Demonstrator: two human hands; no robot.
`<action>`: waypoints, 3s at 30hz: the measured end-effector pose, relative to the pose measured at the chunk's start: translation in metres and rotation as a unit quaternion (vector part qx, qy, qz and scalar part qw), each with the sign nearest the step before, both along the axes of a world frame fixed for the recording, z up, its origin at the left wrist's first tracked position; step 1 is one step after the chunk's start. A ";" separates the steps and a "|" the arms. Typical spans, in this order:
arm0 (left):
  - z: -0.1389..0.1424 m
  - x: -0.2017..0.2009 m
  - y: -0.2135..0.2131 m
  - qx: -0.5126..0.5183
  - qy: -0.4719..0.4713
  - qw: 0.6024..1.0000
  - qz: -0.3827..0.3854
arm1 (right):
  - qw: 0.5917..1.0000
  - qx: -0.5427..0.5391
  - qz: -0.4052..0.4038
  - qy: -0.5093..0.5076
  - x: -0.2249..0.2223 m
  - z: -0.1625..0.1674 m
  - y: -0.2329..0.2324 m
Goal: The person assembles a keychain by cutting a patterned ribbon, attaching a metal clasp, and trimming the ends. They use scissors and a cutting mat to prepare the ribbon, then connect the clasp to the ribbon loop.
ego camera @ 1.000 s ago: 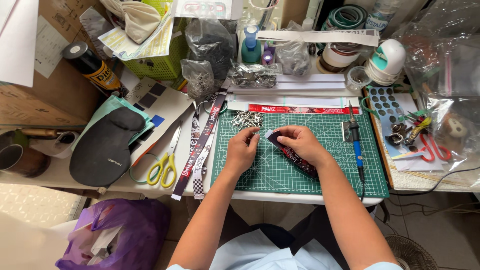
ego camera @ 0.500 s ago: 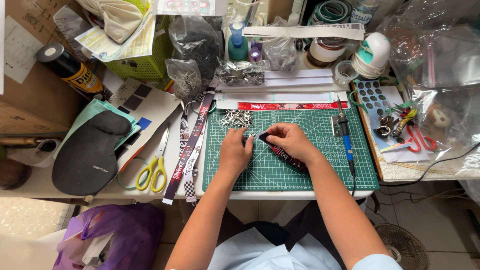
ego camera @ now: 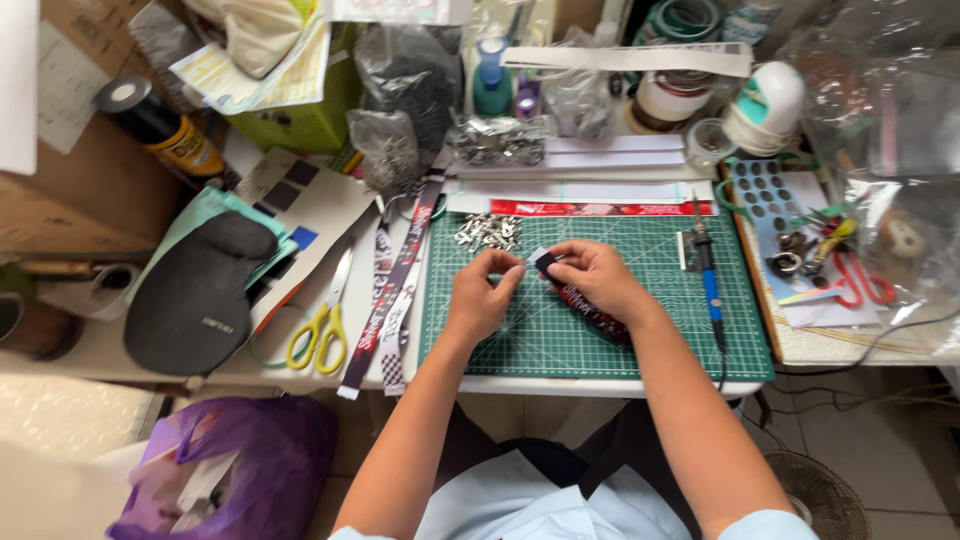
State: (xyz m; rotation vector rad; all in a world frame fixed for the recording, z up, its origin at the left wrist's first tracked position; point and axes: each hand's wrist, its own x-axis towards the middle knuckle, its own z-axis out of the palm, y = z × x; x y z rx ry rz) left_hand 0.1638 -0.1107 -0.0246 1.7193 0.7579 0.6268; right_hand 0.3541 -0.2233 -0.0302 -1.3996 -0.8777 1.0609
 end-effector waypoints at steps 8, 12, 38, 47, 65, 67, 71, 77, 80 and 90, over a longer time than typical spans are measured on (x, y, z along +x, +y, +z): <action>-0.026 0.000 0.026 -0.248 -0.209 0.944 -0.062 | 1.000 -0.007 -0.005 0.004 -0.005 0.030 -0.005; -0.023 -0.001 0.031 -0.337 -0.264 0.901 -0.076 | 1.000 0.002 0.001 0.006 -0.006 0.042 -0.002; -0.007 -0.002 0.009 -0.187 -0.214 0.953 -0.105 | 0.997 0.071 -0.016 -0.003 -0.018 0.004 -0.003; -0.004 -0.005 0.016 -0.217 -0.251 0.942 -0.059 | 0.998 0.064 0.006 -0.004 -0.017 0.019 -0.006; -0.002 -0.008 0.012 -0.327 -0.227 0.900 -0.178 | 0.621 0.334 -0.170 -0.689 -0.050 0.063 -0.012; -0.006 -0.008 0.013 -0.285 -0.211 0.921 -0.161 | 0.601 0.345 -0.156 -0.704 -0.057 0.060 -0.010; -0.015 -0.004 0.017 -0.264 -0.202 0.938 -0.101 | 0.705 0.315 -0.103 -0.627 -0.061 0.061 -0.006; -0.021 -0.002 0.016 -0.160 -0.223 0.949 -0.156 | 0.933 0.156 0.022 -0.323 -0.037 0.062 -0.003; -0.023 -0.002 0.015 -0.153 -0.201 0.957 -0.142 | 0.953 0.100 0.039 -0.284 -0.028 0.056 -0.003; 0.004 -0.011 0.027 -0.338 -0.259 0.893 -0.146 | 0.965 0.069 -0.097 -0.233 -0.033 0.075 -0.012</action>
